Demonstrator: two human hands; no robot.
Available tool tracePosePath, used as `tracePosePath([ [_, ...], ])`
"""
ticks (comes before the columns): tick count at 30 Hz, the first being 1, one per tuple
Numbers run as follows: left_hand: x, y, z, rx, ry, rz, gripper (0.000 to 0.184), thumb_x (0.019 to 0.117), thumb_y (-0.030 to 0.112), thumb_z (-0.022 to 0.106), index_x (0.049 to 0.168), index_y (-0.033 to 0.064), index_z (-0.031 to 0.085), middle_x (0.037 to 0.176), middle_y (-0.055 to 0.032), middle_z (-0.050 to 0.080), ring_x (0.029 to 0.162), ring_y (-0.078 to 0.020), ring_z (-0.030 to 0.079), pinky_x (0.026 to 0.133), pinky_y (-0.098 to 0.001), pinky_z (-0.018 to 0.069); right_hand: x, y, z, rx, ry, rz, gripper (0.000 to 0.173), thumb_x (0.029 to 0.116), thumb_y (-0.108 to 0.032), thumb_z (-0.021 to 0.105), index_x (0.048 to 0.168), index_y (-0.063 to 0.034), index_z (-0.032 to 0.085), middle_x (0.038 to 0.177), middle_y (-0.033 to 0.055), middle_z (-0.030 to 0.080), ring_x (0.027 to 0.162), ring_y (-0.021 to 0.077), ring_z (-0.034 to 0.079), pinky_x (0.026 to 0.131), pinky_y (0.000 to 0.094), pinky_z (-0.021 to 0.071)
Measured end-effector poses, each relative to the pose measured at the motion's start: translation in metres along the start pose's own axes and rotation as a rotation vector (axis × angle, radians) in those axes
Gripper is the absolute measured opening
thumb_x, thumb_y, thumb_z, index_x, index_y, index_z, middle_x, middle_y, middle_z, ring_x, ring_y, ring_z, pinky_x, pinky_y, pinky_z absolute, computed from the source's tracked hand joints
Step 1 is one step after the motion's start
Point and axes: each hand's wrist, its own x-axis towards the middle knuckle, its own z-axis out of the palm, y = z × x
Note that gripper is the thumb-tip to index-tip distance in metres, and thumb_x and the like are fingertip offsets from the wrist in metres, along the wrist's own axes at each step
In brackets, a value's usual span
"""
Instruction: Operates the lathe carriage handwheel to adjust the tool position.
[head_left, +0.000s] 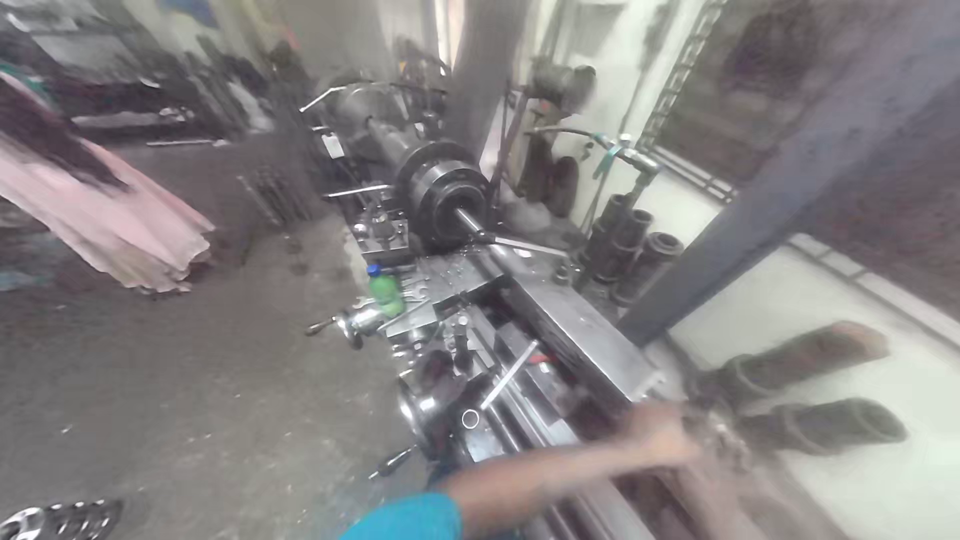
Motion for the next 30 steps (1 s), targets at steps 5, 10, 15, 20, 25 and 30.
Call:
tracePosePath([
  [5,-0.004,-0.004,0.006,-0.016,0.054,0.045,0.043,0.1044,0.044,0.052,0.131,0.0131,0.067,0.115,-0.0142,0.073,0.106,-0.0314,0.071,0.094,-0.0591,0.0548,0.018,0.027,0.053,0.059,0.255,-0.101,0.059,0.0989,-0.028,0.056,0.143,0.0117,0.050,0.148,0.0344,0.048,0.145,0.0488,0.039,0.121,0.0595,0.0229],
  [10,-0.013,-0.008,0.015,0.048,0.054,0.044,0.053,0.1010,0.040,0.059,0.149,0.0178,0.052,0.119,-0.0183,0.071,0.110,-0.0361,0.069,0.094,-0.0608,0.0545,0.042,0.049,0.115,0.091,0.483,-0.110,0.048,0.0947,-0.018,0.057,0.131,0.0141,0.059,0.140,0.0354,0.055,0.139,0.0497,0.045,0.118,0.0577,0.0288],
  [15,-0.024,-0.021,0.021,0.006,0.059,0.105,0.060,0.0984,0.029,0.064,0.154,0.0158,0.045,0.120,-0.0198,0.071,0.108,-0.0370,0.070,0.094,-0.0598,0.0545,0.017,0.021,0.064,0.262,0.194,0.035,0.052,0.1017,-0.006,0.043,0.150,0.0130,0.038,0.159,0.0317,0.035,0.150,0.0426,0.031,0.124,0.0495,0.0222],
  [20,-0.031,-0.039,0.026,-0.010,0.096,0.176,0.054,0.0949,0.025,0.067,0.145,0.0096,0.054,0.119,-0.0186,0.071,0.111,-0.0347,0.069,0.097,-0.0575,0.0539,-0.008,0.000,0.039,0.196,0.180,-0.009,0.050,0.1026,-0.012,0.044,0.145,0.0141,0.044,0.151,0.0328,0.045,0.146,0.0425,0.037,0.123,0.0502,0.0207],
  [25,-0.041,-0.045,0.025,-0.055,0.128,0.269,0.050,0.0980,0.025,0.064,0.144,0.0058,0.056,0.123,-0.0190,0.070,0.115,-0.0324,0.067,0.103,-0.0533,0.0520,-0.024,-0.022,0.003,0.262,0.021,0.062,0.048,0.1016,-0.005,0.046,0.146,0.0133,0.045,0.153,0.0323,0.043,0.147,0.0428,0.037,0.123,0.0504,0.0196],
  [30,-0.046,-0.047,0.023,-0.082,0.148,0.300,0.050,0.0979,0.022,0.065,0.144,0.0046,0.055,0.125,-0.0188,0.069,0.116,-0.0309,0.067,0.104,-0.0511,0.0519,-0.022,-0.014,0.030,0.193,0.121,-0.009,0.047,0.0959,-0.012,0.055,0.135,0.0152,0.055,0.141,0.0338,0.054,0.139,0.0459,0.046,0.118,0.0536,0.0241],
])
